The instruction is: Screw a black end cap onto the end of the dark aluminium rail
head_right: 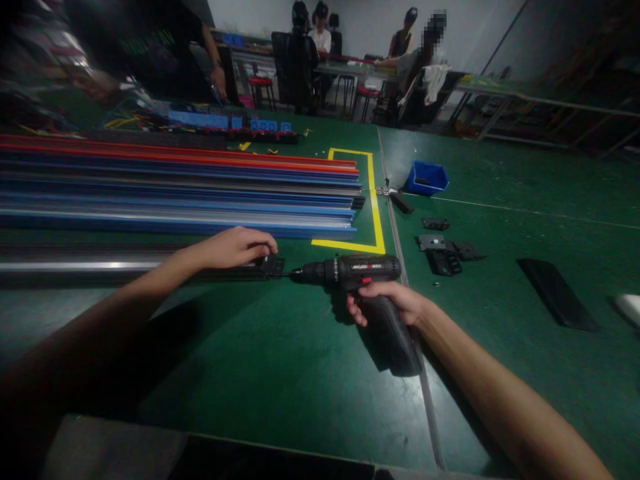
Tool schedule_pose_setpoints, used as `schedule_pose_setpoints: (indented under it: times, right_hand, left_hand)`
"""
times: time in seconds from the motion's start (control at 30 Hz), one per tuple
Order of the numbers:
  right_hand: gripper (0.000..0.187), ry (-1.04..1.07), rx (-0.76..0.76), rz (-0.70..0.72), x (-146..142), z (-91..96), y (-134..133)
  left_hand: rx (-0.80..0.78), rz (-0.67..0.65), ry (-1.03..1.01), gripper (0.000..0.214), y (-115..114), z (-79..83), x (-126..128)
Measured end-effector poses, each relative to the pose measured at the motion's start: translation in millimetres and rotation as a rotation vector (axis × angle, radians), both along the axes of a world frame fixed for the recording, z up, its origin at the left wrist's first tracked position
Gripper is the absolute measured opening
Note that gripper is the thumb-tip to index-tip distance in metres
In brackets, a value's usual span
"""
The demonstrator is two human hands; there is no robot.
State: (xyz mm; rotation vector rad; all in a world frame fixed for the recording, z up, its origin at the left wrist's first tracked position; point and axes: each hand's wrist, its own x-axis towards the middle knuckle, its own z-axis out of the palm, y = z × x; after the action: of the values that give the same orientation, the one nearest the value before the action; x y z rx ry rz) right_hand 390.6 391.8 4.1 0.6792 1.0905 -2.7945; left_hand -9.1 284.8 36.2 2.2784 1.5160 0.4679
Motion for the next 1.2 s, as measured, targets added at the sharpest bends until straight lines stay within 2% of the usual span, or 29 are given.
schedule_pose_setpoints:
  times: [0.57, 1.2]
  right_hand:
    - [0.031, 0.011, 0.064, -0.006, -1.1, 5.3, -3.7]
    - [0.031, -0.011, 0.055, -0.02, 0.1, 5.1, -4.4]
  left_hand:
    - [0.011, 0.001, 0.029, 0.026, 2.4, -3.2, -0.2]
    - [0.021, -0.003, 0.053, 0.027, 1.7, -1.5, 2.0]
